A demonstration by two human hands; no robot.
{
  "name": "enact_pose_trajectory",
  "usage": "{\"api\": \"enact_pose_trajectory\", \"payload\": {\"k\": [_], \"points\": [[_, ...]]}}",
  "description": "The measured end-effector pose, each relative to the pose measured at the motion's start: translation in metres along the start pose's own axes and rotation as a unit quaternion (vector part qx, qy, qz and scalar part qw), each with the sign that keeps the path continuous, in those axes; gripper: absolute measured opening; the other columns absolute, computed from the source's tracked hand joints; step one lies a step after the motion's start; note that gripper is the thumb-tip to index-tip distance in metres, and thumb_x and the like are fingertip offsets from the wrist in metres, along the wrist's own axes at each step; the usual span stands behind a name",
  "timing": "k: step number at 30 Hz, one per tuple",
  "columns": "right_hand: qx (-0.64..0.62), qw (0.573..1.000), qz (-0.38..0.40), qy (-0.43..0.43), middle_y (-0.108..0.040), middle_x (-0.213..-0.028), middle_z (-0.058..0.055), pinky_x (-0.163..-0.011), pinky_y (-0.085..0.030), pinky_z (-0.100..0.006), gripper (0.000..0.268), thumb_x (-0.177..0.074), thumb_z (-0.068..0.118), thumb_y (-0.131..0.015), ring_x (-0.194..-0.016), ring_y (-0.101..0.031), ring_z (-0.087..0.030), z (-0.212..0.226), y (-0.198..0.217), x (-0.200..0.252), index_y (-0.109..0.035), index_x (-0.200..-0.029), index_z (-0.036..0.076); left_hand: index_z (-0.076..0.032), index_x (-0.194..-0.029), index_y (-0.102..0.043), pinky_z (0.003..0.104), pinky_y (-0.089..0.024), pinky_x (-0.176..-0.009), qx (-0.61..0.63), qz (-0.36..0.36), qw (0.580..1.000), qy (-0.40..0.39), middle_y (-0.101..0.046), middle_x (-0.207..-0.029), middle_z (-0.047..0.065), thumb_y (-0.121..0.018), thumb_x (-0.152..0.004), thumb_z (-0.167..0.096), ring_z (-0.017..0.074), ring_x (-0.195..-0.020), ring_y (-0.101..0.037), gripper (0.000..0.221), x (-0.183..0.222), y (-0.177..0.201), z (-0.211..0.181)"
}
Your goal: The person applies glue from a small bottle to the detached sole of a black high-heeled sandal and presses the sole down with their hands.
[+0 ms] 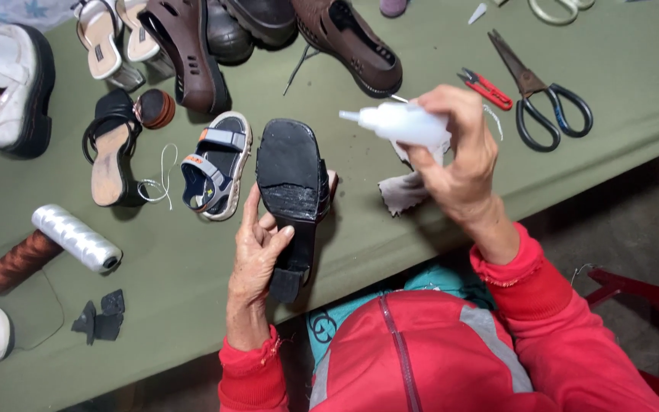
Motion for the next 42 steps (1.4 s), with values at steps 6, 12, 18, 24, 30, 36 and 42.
{"api": "enact_pose_trajectory", "payload": {"k": [6,12,18,24,30,36,42], "points": [[-0.036,0.983,-0.092,0.154,-0.057,-0.118,-0.024,-0.088,-0.061,-0.054,0.039,-0.095,0.007,-0.079,-0.105,-0.068,-0.047,0.045,0.015,0.009,-0.050,-0.117,-0.004,-0.014,-0.165,-0.016,0.039,-0.066,-0.084,0.009,0.029,0.999,-0.039,-0.064,-0.132,0.021,-0.058,-0.093,0.011,0.0258,-0.114,-0.068,0.088,-0.005,0.006,0.003],[-0.051,0.971,-0.119,0.203,-0.051,-0.114,-0.021,-0.086,-0.062,-0.055,0.044,-0.092,0.002,-0.079,-0.101,-0.067,-0.048,0.050,0.019,0.026,-0.041,-0.114,0.002,-0.015,-0.165,-0.017,0.037,-0.066,-0.083,0.015,0.038,0.998,-0.051,-0.065,-0.130,0.019,-0.059,-0.093,0.009,0.0232,-0.112,-0.069,0.087,-0.004,0.001,-0.002],[-0.039,0.968,-0.139,0.203,-0.050,-0.114,-0.019,-0.087,-0.062,-0.054,0.047,-0.092,0.003,-0.079,-0.101,-0.067,-0.045,0.048,0.021,0.028,-0.038,-0.114,0.005,-0.014,-0.165,-0.019,0.039,-0.065,-0.086,0.002,0.013,1.000,-0.027,-0.065,-0.131,0.020,-0.060,-0.091,0.009,0.0251,-0.113,-0.068,0.087,-0.002,-0.004,-0.008],[-0.037,0.969,-0.142,0.199,-0.046,-0.121,-0.017,-0.093,-0.059,-0.056,0.040,-0.099,0.004,-0.072,-0.111,-0.061,-0.041,0.055,0.024,0.009,-0.038,-0.119,0.007,0.000,-0.142,-0.051,0.037,-0.066,-0.082,0.091,0.006,0.996,0.014,-0.071,-0.120,0.019,-0.064,-0.090,0.007,0.0270,-0.104,-0.074,0.054,0.001,-0.029,-0.021],[-0.001,0.969,-0.146,0.200,-0.044,-0.118,-0.019,-0.087,-0.061,-0.057,0.040,-0.097,0.000,-0.074,-0.108,-0.060,-0.045,0.039,0.025,0.009,-0.040,-0.116,0.006,0.009,-0.132,-0.058,0.050,-0.066,-0.078,0.121,-0.031,0.991,0.058,-0.071,-0.111,0.029,-0.064,-0.087,0.009,0.0397,-0.096,-0.076,0.045,-0.003,-0.004,0.000],[0.029,0.967,-0.156,0.198,-0.044,-0.116,-0.019,-0.086,-0.060,-0.057,0.040,-0.095,0.001,-0.078,-0.106,-0.060,-0.046,0.024,0.020,0.013,-0.044,-0.114,0.007,0.006,-0.119,-0.062,0.038,-0.066,-0.079,0.085,-0.037,0.995,0.046,-0.074,-0.103,0.019,-0.065,-0.089,0.007,0.0279,-0.093,-0.076,0.031,0.005,-0.032,-0.035],[0.047,0.967,-0.155,0.196,-0.045,-0.116,-0.019,-0.088,-0.058,-0.057,0.037,-0.095,0.001,-0.078,-0.106,-0.061,-0.046,0.019,0.016,0.012,-0.045,-0.114,0.007,0.006,-0.119,-0.063,0.041,-0.067,-0.079,0.017,-0.052,0.997,0.045,-0.074,-0.102,0.018,-0.069,-0.086,0.009,0.0256,-0.091,-0.076,0.033,0.002,-0.012,-0.026]]}}
Point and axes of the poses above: each hand's wrist, its own x-axis away from the middle knuckle, its own y-axis out of the back of the hand, z = x × y, the point moved 10 cm from there along -x, towards the middle knuckle
